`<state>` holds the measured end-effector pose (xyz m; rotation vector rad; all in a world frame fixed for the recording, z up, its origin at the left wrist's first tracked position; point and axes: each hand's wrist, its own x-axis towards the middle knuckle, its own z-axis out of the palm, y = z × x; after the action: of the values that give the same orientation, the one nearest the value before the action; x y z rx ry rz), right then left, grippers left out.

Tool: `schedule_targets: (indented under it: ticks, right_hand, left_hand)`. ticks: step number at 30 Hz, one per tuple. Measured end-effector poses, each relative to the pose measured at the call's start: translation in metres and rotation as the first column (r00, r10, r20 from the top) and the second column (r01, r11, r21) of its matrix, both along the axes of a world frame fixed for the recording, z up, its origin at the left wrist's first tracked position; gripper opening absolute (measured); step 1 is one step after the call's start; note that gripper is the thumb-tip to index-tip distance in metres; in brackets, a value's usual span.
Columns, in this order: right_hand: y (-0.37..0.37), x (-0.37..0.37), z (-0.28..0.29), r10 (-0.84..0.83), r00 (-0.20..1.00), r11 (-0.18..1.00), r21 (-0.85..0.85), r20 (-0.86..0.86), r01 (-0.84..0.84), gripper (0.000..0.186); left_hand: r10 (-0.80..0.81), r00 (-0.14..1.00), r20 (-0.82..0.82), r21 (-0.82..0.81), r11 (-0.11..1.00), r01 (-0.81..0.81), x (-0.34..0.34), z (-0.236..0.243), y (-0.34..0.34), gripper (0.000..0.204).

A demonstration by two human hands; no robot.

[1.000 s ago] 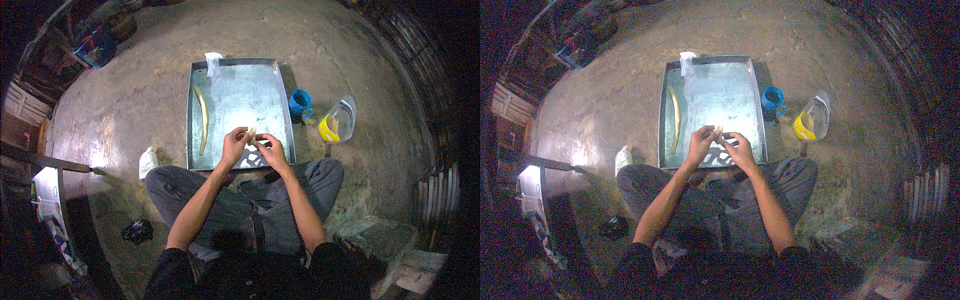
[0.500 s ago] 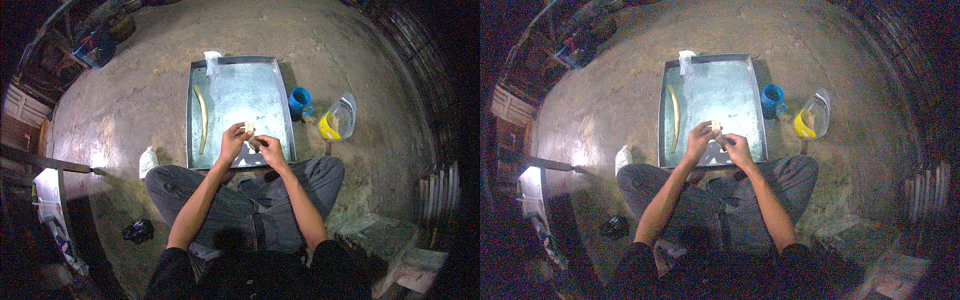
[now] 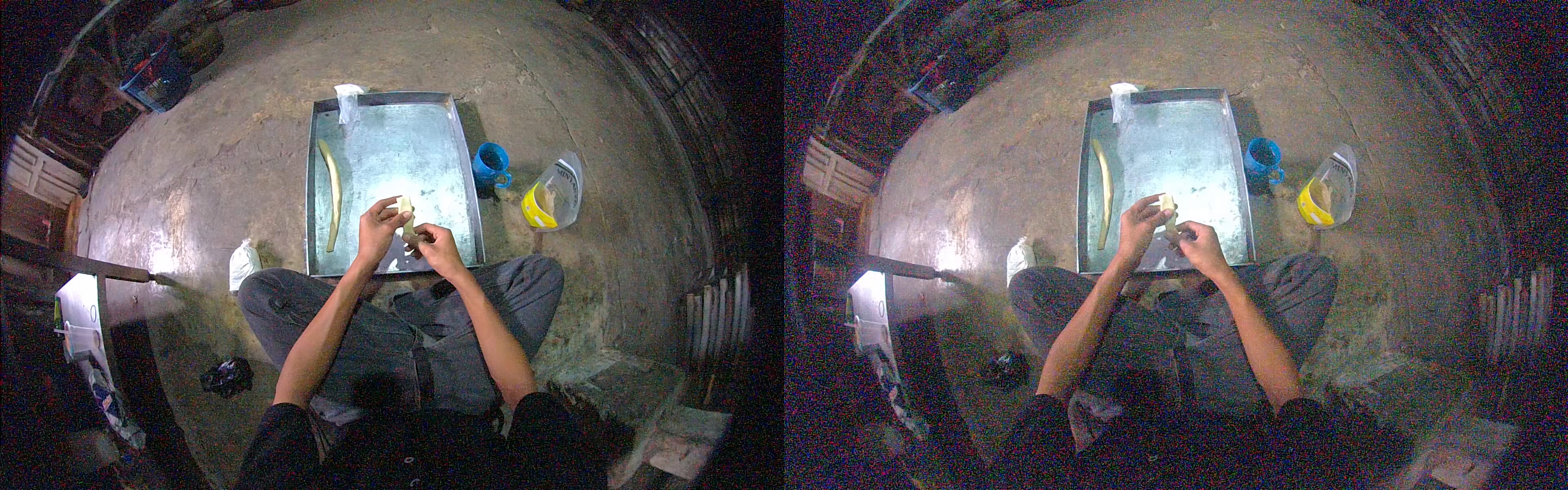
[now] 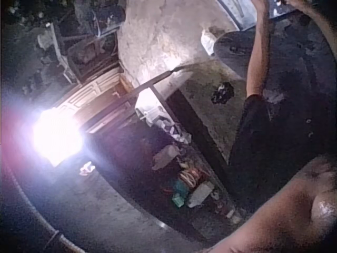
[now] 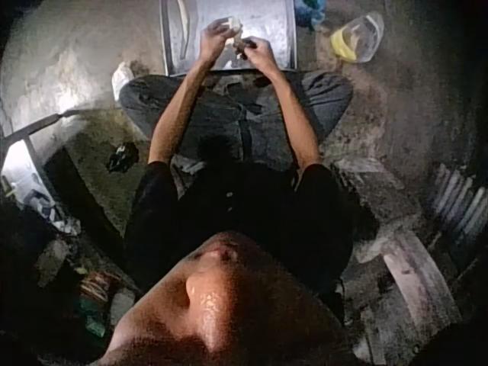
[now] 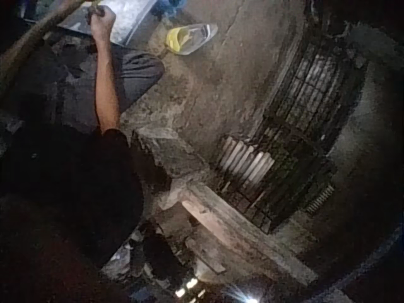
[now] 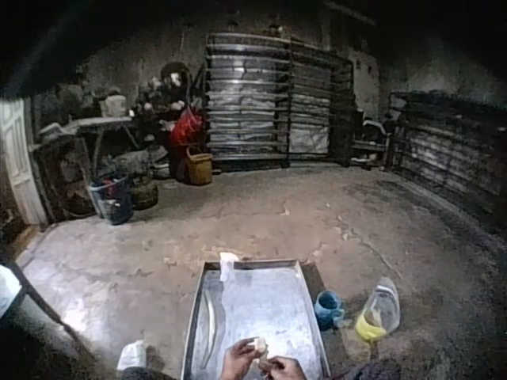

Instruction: The person shapes pieces of dough into long rolls by hand on a metal tray.

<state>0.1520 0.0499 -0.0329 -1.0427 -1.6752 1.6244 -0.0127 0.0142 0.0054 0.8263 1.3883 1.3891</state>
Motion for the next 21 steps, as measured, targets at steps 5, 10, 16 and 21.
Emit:
schedule_targets:
  ticks: [5,10,16,21]
  right_hand:
    - [-0.010,-0.008,0.027,-0.022,0.994,0.988,0.152,0.106,0.006,0.029]
    - [-0.006,-0.004,0.020,-0.097,0.988,0.985,0.157,0.117,0.078,0.028]
    - [0.000,-0.002,0.012,-0.102,0.993,0.972,0.221,0.061,0.086,0.022]
    - [0.000,-0.004,0.008,-0.119,0.992,0.962,0.252,0.053,0.101,0.026]
  left_hand:
    - [0.008,1.000,0.029,0.034,0.999,-0.009,-0.004,-0.006,-0.004,0.045]
    - [-0.061,0.996,-0.071,0.024,0.998,0.062,-0.001,-0.002,-0.002,0.044]
    - [-0.084,0.968,-0.237,0.015,0.996,0.090,0.006,0.013,-0.006,0.040]
    - [0.037,0.701,-0.712,0.291,0.924,0.247,-0.008,0.006,-0.007,0.032]
